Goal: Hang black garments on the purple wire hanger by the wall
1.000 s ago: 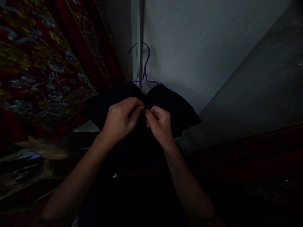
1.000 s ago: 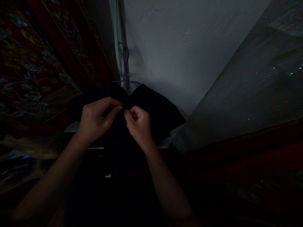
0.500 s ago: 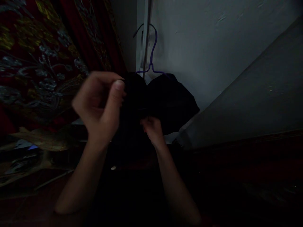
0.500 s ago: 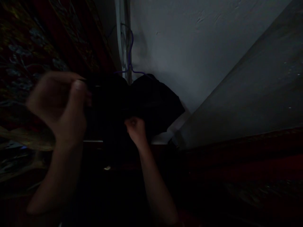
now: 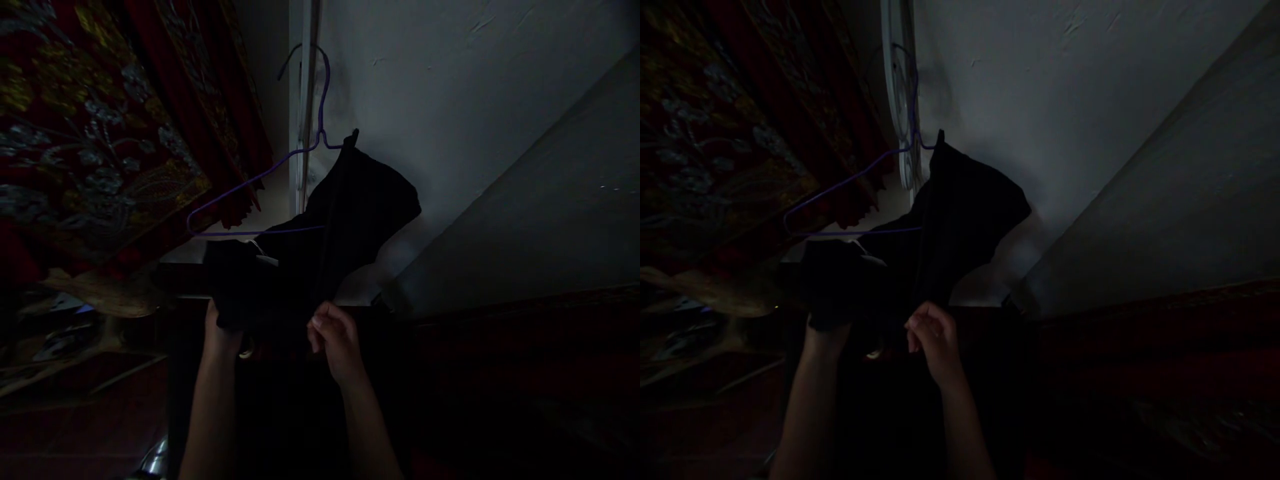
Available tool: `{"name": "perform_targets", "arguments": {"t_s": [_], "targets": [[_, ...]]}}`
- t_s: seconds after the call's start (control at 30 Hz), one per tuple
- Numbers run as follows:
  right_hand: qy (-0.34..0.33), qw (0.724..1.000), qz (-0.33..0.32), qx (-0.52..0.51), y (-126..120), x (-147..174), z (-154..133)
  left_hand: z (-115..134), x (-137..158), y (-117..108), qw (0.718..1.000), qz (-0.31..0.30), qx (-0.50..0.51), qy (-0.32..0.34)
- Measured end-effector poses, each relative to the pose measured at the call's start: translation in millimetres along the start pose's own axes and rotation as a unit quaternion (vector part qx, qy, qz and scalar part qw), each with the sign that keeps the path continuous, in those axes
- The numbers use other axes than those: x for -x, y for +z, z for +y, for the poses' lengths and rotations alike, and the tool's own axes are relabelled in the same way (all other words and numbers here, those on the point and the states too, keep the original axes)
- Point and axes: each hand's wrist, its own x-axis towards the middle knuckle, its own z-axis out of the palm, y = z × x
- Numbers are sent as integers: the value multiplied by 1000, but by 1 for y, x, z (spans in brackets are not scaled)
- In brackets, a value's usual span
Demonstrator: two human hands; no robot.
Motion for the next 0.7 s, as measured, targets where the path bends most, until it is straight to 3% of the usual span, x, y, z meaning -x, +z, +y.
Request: {"name": "perform_targets", "arguments": {"t_s": [0.1, 0.27, 0.37, 0.5, 0.7], "targets": [[-4, 1000, 13, 1, -8, 1, 0, 5, 19, 24, 998, -38, -3, -59], [0, 990, 31, 137, -23, 1, 5, 32, 43, 59, 987, -116, 62, -87], [-7, 979, 23, 203, -31, 2, 9, 32, 59, 73, 986, -144, 68, -52], [-50, 982, -25, 179, -31, 11, 1, 21, 66, 79, 984, -178, 9, 22], [-77, 985, -84, 131, -2, 16, -5, 24, 66, 75, 959, -188, -147, 152]]}}
